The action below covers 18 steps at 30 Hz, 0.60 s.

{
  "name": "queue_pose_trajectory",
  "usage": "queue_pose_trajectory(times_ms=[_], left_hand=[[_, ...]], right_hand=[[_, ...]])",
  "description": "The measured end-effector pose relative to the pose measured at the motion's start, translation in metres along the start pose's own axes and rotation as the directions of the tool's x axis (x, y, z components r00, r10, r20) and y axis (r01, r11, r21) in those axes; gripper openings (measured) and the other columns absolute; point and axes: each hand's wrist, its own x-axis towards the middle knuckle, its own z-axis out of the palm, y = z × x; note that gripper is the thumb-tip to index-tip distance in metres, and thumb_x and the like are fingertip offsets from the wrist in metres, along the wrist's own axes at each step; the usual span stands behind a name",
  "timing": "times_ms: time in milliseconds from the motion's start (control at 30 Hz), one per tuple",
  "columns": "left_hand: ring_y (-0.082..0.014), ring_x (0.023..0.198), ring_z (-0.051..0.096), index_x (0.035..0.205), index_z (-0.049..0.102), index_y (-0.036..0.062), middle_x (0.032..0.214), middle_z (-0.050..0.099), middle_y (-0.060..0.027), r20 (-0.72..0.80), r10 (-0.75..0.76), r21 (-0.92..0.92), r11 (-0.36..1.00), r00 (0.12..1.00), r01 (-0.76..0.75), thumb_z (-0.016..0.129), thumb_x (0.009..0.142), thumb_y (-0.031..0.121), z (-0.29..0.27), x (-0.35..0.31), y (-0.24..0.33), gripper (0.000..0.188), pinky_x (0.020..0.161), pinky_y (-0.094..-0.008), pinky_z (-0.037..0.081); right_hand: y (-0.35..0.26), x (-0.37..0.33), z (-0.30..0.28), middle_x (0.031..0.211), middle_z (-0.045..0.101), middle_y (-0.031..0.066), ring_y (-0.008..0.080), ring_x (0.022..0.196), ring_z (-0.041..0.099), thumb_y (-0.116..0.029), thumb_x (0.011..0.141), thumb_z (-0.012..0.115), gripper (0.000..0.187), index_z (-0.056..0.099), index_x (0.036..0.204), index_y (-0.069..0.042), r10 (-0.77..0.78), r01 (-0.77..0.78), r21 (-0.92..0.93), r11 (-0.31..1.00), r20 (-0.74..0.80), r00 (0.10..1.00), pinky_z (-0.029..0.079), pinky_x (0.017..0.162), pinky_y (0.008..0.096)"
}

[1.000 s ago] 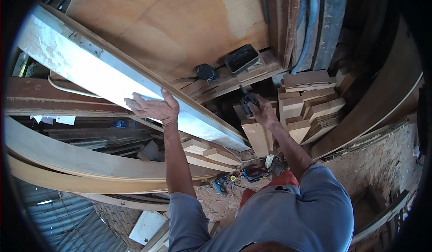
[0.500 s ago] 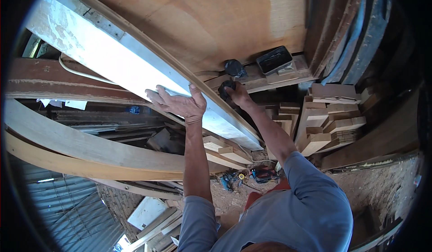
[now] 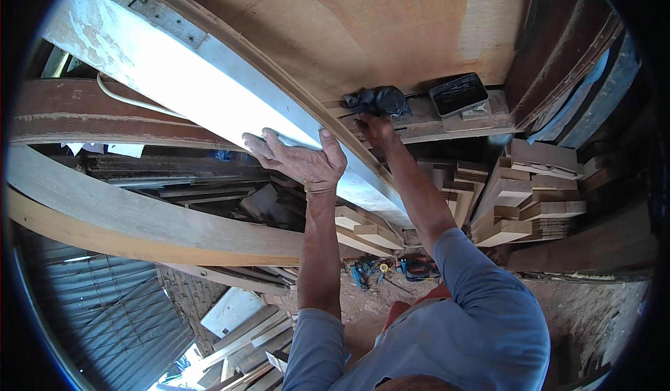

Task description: The person applies a dark adhesive strip to the edge of a curved white board, presses it down by hand, and then collects wood carvings from a container.

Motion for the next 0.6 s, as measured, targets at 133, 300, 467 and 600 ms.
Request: queue_pose_trajectory(times_ms=[133,300,467,600], left_hand=[[-0.0491,0.145,0.007,0.15,0.009,-0.0099,0.151,0.018,-0.0287,0.024,-0.044,0.048,0.998,0.999,0.043,0.052,0.09,0.042,-0.009,-0.015,-0.014,0.09,0.109,-0.059,0.009],[-0.0487,0.145,0.006,0.151,0.009,-0.0097,0.152,0.018,-0.0282,0.004,-0.005,0.004,1.0,1.0,0.005,0.052,0.09,0.042,0.0,0.0,0.001,0.09,0.11,-0.0585,0.01],[-0.0475,0.146,0.006,0.151,0.008,-0.0097,0.151,0.019,-0.0266,0.001,-0.007,0.021,1.0,1.0,0.007,0.051,0.09,0.043,-0.003,-0.006,-0.007,0.091,0.11,-0.0573,0.01],[-0.0463,0.146,0.007,0.151,0.008,-0.0094,0.151,0.02,-0.025,-0.014,-0.005,0.039,0.999,1.0,0.006,0.051,0.09,0.044,-0.002,-0.007,-0.007,0.092,0.11,-0.0567,0.011]], right_hand=[[0.003,-0.03,0.013,0.096,0.063,0.0121,0.0274,0.085,0.067,-0.012,0.094,0.064,0.016,0.059,0.108,-0.004,0.079,-0.112,-0.378,0.919,-0.102,0.992,0.059,0.063,0.0388],[0.0,0.018,-0.021,0.092,0.066,0.0102,0.0266,0.093,0.07,-0.032,0.091,0.07,0.032,0.062,0.107,-0.006,-0.165,-0.069,-0.919,0.388,-0.142,0.976,0.056,0.06,0.0414],[0.004,-0.012,-0.014,0.085,0.065,0.0032,0.0189,0.077,0.066,-0.027,0.089,0.072,0.026,0.064,0.105,-0.008,-0.117,-0.034,-0.685,0.727,-0.172,0.978,0.05,0.056,0.0362],[0.002,-0.052,-0.016,0.083,0.064,0.0044,0.0167,0.07,0.063,-0.012,0.092,0.065,0.014,0.063,0.104,-0.006,-0.008,0.008,-0.354,0.935,0.001,1.0,0.049,0.056,0.0309]])
